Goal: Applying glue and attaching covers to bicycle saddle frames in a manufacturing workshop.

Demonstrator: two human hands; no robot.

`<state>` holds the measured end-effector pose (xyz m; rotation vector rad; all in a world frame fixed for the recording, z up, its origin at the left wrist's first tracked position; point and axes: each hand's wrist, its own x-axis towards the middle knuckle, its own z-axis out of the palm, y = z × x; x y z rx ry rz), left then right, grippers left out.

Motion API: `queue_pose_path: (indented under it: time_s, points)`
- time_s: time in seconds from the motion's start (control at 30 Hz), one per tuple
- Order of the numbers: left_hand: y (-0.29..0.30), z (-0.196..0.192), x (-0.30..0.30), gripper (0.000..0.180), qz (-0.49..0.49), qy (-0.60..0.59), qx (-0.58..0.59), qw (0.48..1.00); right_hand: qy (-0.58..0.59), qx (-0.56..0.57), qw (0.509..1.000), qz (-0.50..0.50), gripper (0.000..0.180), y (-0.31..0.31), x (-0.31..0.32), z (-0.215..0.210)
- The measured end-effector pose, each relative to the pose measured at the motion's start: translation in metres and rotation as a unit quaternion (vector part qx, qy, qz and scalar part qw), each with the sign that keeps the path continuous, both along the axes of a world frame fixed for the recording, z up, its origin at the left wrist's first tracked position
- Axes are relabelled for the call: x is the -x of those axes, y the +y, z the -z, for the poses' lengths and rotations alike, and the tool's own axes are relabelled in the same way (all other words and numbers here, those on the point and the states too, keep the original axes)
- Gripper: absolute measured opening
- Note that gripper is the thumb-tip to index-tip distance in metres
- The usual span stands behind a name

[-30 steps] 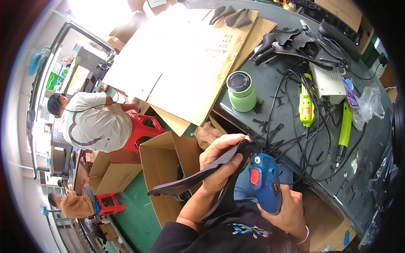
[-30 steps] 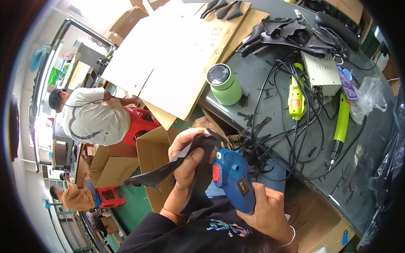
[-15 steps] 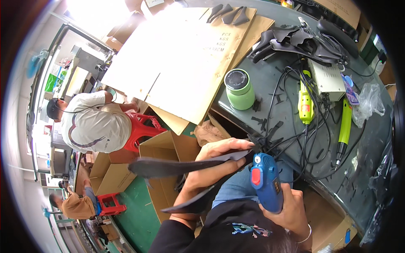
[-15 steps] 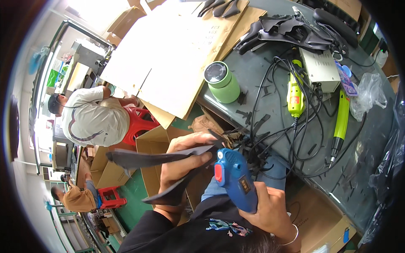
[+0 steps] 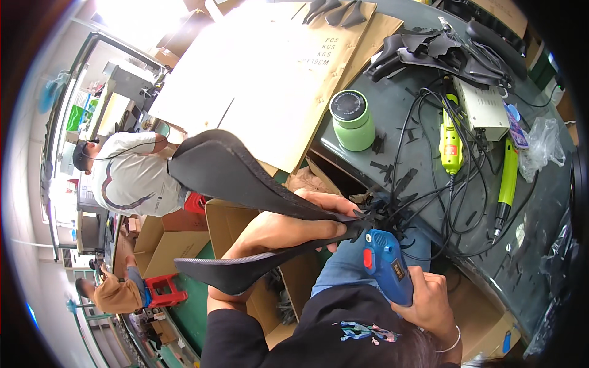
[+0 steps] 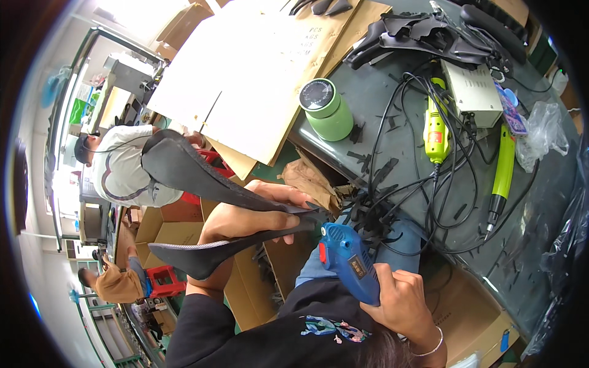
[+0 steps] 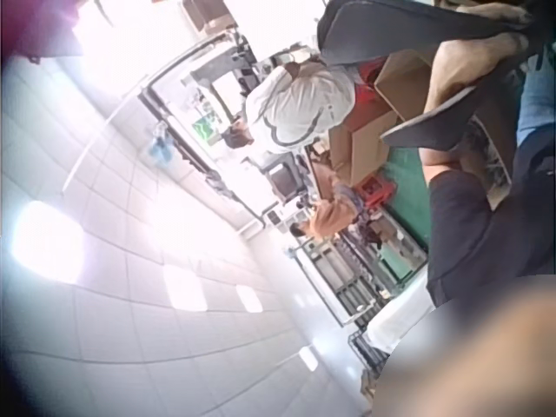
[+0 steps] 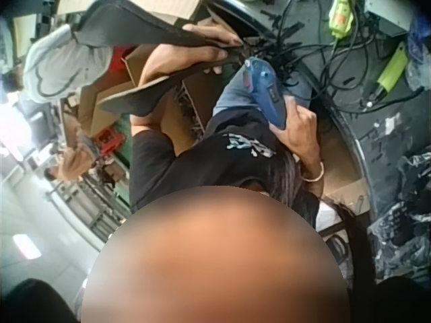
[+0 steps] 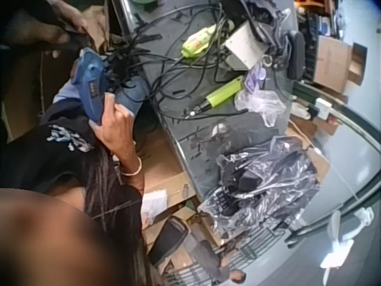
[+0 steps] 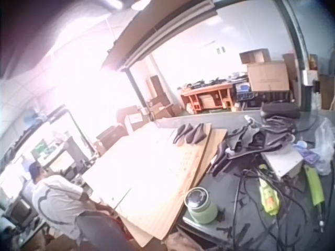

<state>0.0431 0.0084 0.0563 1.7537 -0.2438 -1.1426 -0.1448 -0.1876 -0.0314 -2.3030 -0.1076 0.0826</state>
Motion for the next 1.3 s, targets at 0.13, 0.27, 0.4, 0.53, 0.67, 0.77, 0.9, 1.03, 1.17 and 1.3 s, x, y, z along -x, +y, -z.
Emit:
queue_pose_path:
  time_s: [0.13, 0.27, 0.4, 0.53, 0.67, 0.77, 0.9, 1.03, 1.17, 1.3]
  points:
    - [-0.004, 0.002, -0.006, 0.030, 0.054, 0.000, -0.037, 0.998, 0.008, 0.020, 1.000, 0.008, 0.047, 0.002, -0.003, -0.006]
    - [-0.004, 0.013, -0.007, 0.031, 0.089, -0.060, -0.022, 0.994, -0.002, 0.011, 1.000, -0.001, 0.045, 0.003, -0.005, -0.007]
    - [-0.003, 0.038, -0.010, 0.031, 0.143, -0.102, 0.084, 0.981, -0.014, -0.004, 1.000, -0.010, 0.041, 0.004, -0.008, -0.010]
    - [-0.006, 0.026, -0.006, 0.033, 0.167, -0.294, 0.097, 0.936, -0.034, -0.011, 0.999, -0.010, 0.040, 0.003, -0.011, -0.011]
    - [-0.005, 0.059, 0.003, 0.034, 0.065, -0.197, 0.268, 0.941, -0.033, -0.026, 0.999, -0.020, 0.048, 0.006, -0.009, -0.008]
    - [-0.009, 0.052, 0.002, 0.034, 0.068, -0.264, 0.231, 0.934, -0.037, -0.051, 0.998, -0.013, 0.045, 0.013, -0.012, -0.009]
    - [-0.004, 0.022, -0.012, 0.035, 0.113, -0.340, 0.177, 0.917, -0.034, -0.076, 0.996, 0.034, 0.049, 0.015, -0.011, 0.002]
    - [-0.004, 0.021, -0.004, 0.040, -0.159, -0.222, 0.341, 0.899, -0.024, -0.071, 0.996, 0.050, 0.050, 0.012, -0.013, 0.001]
    - [-0.014, 0.027, 0.015, 0.036, -0.336, -0.236, 0.385, 0.827, -0.016, -0.029, 0.999, 0.038, 0.045, 0.011, -0.013, -0.006]
    - [-0.019, 0.033, 0.022, 0.038, -0.359, -0.237, 0.380, 0.819, -0.013, -0.055, 0.998, 0.036, 0.046, 0.010, -0.013, -0.005]
